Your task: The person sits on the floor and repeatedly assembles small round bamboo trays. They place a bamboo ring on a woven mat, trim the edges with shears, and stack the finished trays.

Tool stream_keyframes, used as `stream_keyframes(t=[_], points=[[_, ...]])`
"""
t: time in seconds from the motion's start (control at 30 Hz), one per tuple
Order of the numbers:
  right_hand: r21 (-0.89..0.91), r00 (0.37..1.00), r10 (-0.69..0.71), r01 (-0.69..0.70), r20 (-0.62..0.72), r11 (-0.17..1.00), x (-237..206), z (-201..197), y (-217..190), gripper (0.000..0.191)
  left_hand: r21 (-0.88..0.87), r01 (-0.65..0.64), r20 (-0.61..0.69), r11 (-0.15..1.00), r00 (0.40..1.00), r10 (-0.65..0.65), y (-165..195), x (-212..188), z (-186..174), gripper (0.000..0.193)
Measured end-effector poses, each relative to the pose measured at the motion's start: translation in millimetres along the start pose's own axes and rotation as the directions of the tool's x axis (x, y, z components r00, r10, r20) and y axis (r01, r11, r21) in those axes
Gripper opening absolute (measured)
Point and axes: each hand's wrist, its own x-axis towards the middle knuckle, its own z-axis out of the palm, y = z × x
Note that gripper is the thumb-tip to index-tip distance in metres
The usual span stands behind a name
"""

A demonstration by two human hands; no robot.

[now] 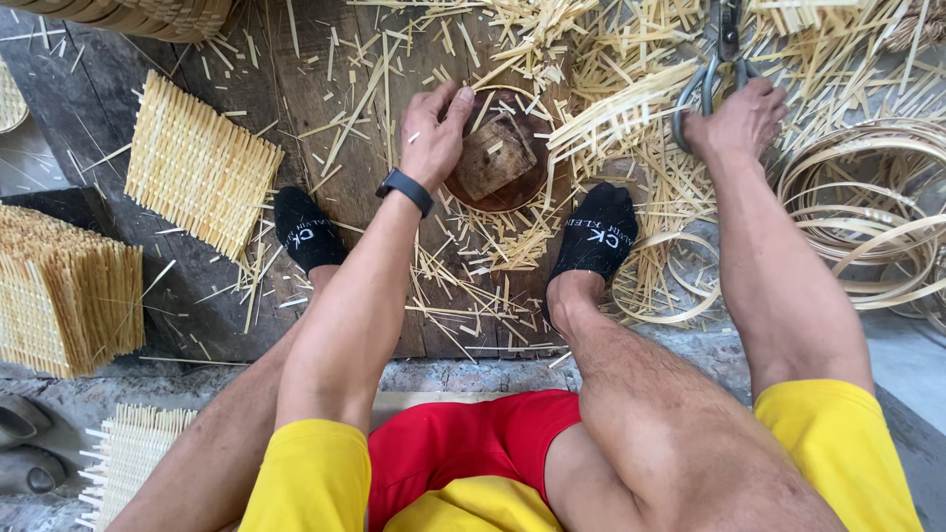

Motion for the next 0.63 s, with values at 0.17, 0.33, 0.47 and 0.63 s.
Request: stream_keyframes(t=[0.17,0.33,0.47,0.63], points=[[0.384,0.978,-0.189,0.140,0.092,0.913,-46,-3,-24,0.032,-0.104,0.039,0.029,0.994,0.999,-0.036,15,18,15,0.038],[0.706,0.832,-0.258,-0.207,0.492,0.678,-80,11,-74,0.036,-0.086,-0.133,0.032,0.987,0.990,0.136,24,12,33,0.027],[0.721,0.874,-0.371,0.036,0.313,0.692,-76,18,-72,0.024,-0.084,-0.159,0.008,0.984,0.987,0.160,30,12,34,0.027],[0.633,0.948,-0.188,-0.017,0.255,0.774,-84,29,-77,0.014,-0.077,-0.142,0.003,0.987,0.990,0.142,31,15,37,0.027]])
